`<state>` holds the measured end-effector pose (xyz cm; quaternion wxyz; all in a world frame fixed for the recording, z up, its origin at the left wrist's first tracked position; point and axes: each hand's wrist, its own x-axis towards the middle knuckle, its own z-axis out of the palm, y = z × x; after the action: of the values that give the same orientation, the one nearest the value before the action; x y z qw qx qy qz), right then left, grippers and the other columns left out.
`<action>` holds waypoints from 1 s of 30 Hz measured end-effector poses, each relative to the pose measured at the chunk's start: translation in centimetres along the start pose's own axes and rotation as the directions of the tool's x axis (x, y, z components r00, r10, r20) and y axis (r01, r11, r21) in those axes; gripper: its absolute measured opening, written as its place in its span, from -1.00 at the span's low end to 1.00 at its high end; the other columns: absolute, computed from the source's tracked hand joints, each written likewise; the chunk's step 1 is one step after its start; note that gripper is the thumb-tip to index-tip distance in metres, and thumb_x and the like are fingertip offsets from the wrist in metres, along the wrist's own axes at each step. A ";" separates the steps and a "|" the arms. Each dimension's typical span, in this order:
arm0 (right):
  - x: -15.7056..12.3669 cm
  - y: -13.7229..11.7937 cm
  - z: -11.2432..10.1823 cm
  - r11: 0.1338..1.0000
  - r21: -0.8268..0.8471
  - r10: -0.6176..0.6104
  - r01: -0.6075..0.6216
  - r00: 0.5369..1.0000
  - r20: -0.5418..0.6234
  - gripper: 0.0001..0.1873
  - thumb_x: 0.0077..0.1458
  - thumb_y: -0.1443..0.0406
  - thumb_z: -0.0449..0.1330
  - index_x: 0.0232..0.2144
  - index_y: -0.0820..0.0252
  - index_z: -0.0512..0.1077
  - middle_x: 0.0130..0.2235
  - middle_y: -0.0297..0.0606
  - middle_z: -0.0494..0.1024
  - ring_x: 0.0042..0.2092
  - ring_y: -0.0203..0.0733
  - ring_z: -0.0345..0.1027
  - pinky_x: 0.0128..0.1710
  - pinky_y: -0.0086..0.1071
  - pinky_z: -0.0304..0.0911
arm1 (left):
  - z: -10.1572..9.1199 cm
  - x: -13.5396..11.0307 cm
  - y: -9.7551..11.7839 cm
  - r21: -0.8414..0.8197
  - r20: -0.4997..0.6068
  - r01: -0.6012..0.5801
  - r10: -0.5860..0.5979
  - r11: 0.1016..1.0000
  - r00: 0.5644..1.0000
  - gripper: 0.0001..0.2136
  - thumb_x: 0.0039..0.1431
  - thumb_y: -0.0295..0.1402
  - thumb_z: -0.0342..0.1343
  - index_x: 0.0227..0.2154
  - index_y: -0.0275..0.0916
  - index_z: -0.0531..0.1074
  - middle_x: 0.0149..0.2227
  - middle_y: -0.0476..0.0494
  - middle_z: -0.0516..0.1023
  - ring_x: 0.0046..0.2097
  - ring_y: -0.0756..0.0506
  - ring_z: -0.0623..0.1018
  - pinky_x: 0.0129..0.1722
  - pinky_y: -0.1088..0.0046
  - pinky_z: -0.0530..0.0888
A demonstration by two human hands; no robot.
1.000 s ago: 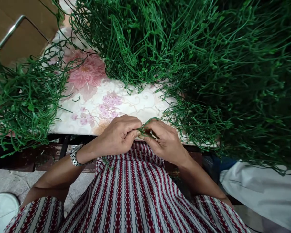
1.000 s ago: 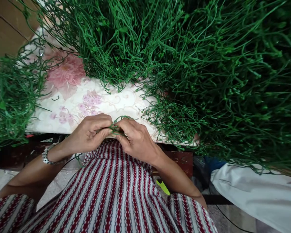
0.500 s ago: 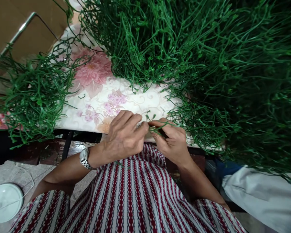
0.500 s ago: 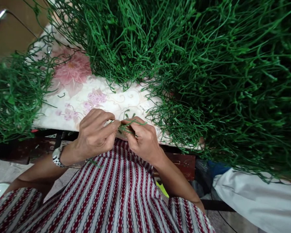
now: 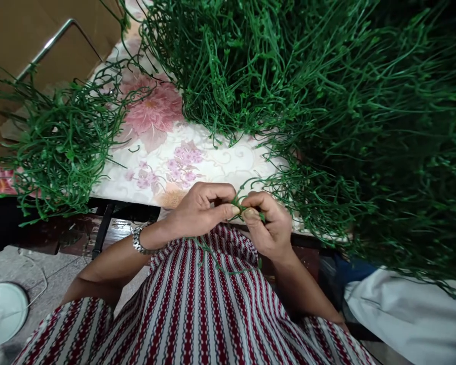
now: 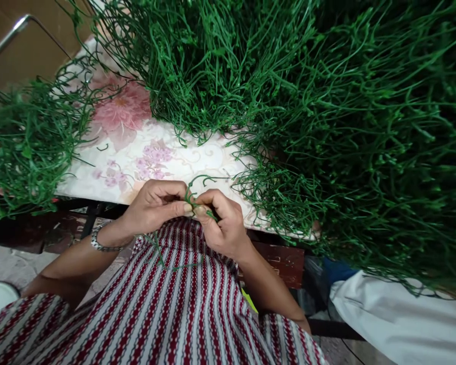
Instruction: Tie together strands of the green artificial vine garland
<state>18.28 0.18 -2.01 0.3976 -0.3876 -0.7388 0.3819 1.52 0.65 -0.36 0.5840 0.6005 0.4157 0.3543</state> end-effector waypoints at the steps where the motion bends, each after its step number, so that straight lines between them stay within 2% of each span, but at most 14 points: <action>1: 0.1 0.0 -0.2 1.000 0.013 0.005 -0.006 0.998 0.058 -0.93 0.11 0.32 0.02 -0.40 0.19 0.27 -0.50 -0.40 0.33 -0.50 -0.39 0.17 -0.51 -0.50 0.10 | -0.2 0.0 -0.1 -0.036 0.043 0.034 -0.032 0.999 0.999 -0.79 0.03 -0.45 0.05 -0.66 -0.31 0.22 -0.63 0.08 0.12 -0.56 0.11 0.15 -0.59 0.59 0.11; 4: 0.3 0.1 -0.8 1.000 0.024 0.012 -0.017 0.980 0.197 -0.89 0.12 0.32 0.01 -0.43 0.22 0.26 -0.51 -0.40 0.31 -0.50 -0.41 0.16 -0.50 -0.51 0.08 | -0.4 0.0 -0.4 -0.030 0.145 0.085 -0.079 0.996 0.986 -0.78 0.01 -0.43 0.08 -0.67 -0.32 0.21 -0.64 0.09 0.11 -0.57 0.12 0.14 -0.60 0.60 0.10; 7: 0.5 0.2 -1.1 0.999 0.031 0.015 -0.023 0.972 0.234 -0.92 0.11 0.34 0.03 -0.43 0.23 0.27 -0.52 -0.40 0.30 -0.50 -0.42 0.14 -0.48 -0.51 0.07 | -0.5 -0.1 -0.5 0.065 0.182 0.056 -0.067 0.996 0.981 -0.78 0.02 -0.38 0.09 -0.66 -0.34 0.27 -0.64 0.07 0.17 -0.55 0.11 0.17 -0.58 0.60 0.12; 9: 0.5 0.3 -1.1 0.995 0.098 0.002 -0.028 0.967 0.255 -0.91 0.10 0.33 0.04 -0.44 0.23 0.26 -0.52 -0.41 0.28 -0.50 -0.42 0.13 -0.48 -0.52 0.06 | -0.5 -0.2 -0.7 0.089 0.223 0.006 -0.026 0.996 0.974 -0.73 0.05 -0.37 0.06 -0.69 -0.35 0.26 -0.65 0.06 0.14 -0.56 0.11 0.16 -0.58 0.58 0.10; 12: 0.4 0.6 -0.8 0.963 0.265 -0.034 -0.059 0.942 0.334 -0.85 0.13 0.29 0.02 -0.45 0.24 0.26 -0.51 -0.39 0.27 -0.48 -0.42 0.13 -0.47 -0.51 0.06 | -0.6 -0.4 -1.1 0.016 0.327 -0.020 0.014 1.000 0.945 -0.69 0.06 -0.38 0.05 -0.73 -0.34 0.20 -0.67 0.08 0.06 -0.59 0.12 0.09 -0.60 0.56 0.07; 16: 0.1 1.0 -0.4 0.885 0.426 0.001 -0.188 0.916 0.401 -0.80 0.13 0.23 0.03 -0.44 0.25 0.29 -0.51 -0.39 0.25 -0.48 -0.41 0.11 -0.48 -0.51 0.05 | -0.6 -0.7 -1.6 -0.122 0.375 0.157 -0.101 0.980 0.921 -0.68 -0.01 -0.46 0.05 -0.77 -0.31 0.09 -0.69 0.11 -0.03 -0.61 0.14 -0.01 -0.62 0.53 -0.02; 19: -0.1 1.3 -0.2 0.807 0.512 0.046 -0.296 0.894 0.446 -0.74 0.11 0.19 0.06 -0.49 0.26 0.30 -0.51 -0.38 0.24 -0.48 -0.41 0.09 -0.50 -0.51 0.03 | -0.3 -0.9 -1.8 -0.197 0.420 0.288 -0.185 0.937 0.888 -0.69 -0.06 -0.47 0.06 -0.79 -0.31 0.08 -0.70 0.11 -0.04 -0.61 0.14 -0.03 -0.62 0.52 -0.05; 24: -0.5 1.4 -0.1 0.654 0.619 0.047 -0.435 0.840 0.540 -0.77 0.07 0.22 0.11 -0.49 0.29 0.33 -0.47 -0.35 0.27 -0.45 -0.41 0.13 -0.50 -0.51 0.03 | -0.1 -1.2 -2.1 -0.259 0.498 0.393 -0.227 0.882 0.837 -0.68 -0.12 -0.46 0.09 -0.82 -0.31 0.09 -0.73 0.12 -0.03 -0.64 0.15 -0.04 -0.64 0.51 -0.08; 27: -0.9 1.5 -0.1 0.516 0.708 -0.010 -0.482 0.823 0.568 -0.79 0.07 0.22 0.11 -0.49 0.27 0.33 -0.53 -0.38 0.25 -0.52 -0.42 0.10 -0.55 -0.50 0.00 | -0.4 -1.2 -2.0 -0.384 0.476 0.378 -0.170 0.842 0.863 -0.69 -0.13 -0.44 0.09 -0.83 -0.30 0.12 -0.75 0.11 0.01 -0.66 0.14 0.01 -0.65 0.50 -0.02; 28: -1.0 1.6 -0.3 0.499 0.721 -0.012 -0.481 0.828 0.561 -0.79 0.06 0.22 0.11 -0.49 0.27 0.33 -0.55 -0.39 0.25 -0.53 -0.42 0.10 -0.55 -0.49 0.01 | -0.5 -1.2 -2.0 -0.423 0.455 0.354 -0.143 0.834 0.879 -0.69 -0.11 -0.42 0.09 -0.82 -0.29 0.13 -0.74 0.10 0.03 -0.66 0.13 0.03 -0.64 0.50 0.02; 30: -1.2 1.8 -0.8 0.533 0.724 0.042 -0.438 0.868 0.494 -0.82 0.05 0.23 0.12 -0.48 0.26 0.34 -0.56 -0.38 0.26 -0.53 -0.39 0.10 -0.54 -0.47 0.01 | -0.8 -1.1 -1.8 -0.409 0.422 0.303 -0.117 0.861 0.899 -0.71 -0.07 -0.39 0.09 -0.80 -0.30 0.21 -0.73 0.08 0.10 -0.64 0.11 0.09 -0.61 0.50 0.08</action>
<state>19.91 0.09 -3.59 0.3044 -0.1680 -0.4813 0.8047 0.18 -0.09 -2.05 0.8159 0.4505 0.2606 0.2520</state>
